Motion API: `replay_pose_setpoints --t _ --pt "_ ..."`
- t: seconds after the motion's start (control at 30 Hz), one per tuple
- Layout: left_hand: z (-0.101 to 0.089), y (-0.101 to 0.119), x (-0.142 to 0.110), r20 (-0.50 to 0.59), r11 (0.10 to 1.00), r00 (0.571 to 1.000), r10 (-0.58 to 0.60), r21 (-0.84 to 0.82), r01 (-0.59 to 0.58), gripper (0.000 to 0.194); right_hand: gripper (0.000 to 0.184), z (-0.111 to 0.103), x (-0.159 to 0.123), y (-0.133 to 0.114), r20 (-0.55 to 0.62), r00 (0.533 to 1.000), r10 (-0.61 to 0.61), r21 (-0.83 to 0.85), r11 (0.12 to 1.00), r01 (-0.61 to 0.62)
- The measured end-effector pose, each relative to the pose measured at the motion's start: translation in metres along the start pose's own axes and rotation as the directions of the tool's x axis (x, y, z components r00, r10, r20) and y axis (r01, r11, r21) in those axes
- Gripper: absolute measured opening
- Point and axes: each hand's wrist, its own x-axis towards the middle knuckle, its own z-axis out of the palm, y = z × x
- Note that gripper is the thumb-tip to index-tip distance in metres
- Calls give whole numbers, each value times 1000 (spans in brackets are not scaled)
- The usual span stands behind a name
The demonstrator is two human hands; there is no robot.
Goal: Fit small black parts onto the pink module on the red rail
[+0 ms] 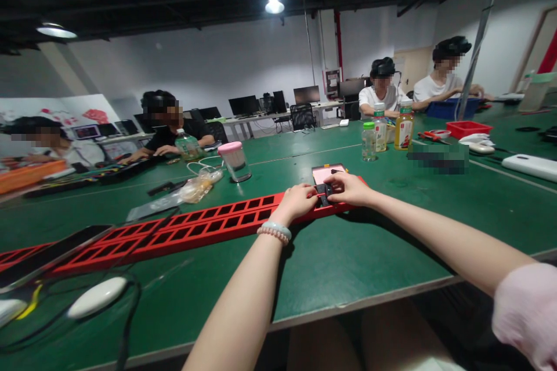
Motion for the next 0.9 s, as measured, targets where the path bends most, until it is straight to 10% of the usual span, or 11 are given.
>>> replay_pose_setpoints --t 0.9 --pt "5 -6 4 -32 996 996 87 -4 -87 32 37 -20 0 -13 228 970 -81 -329 932 155"
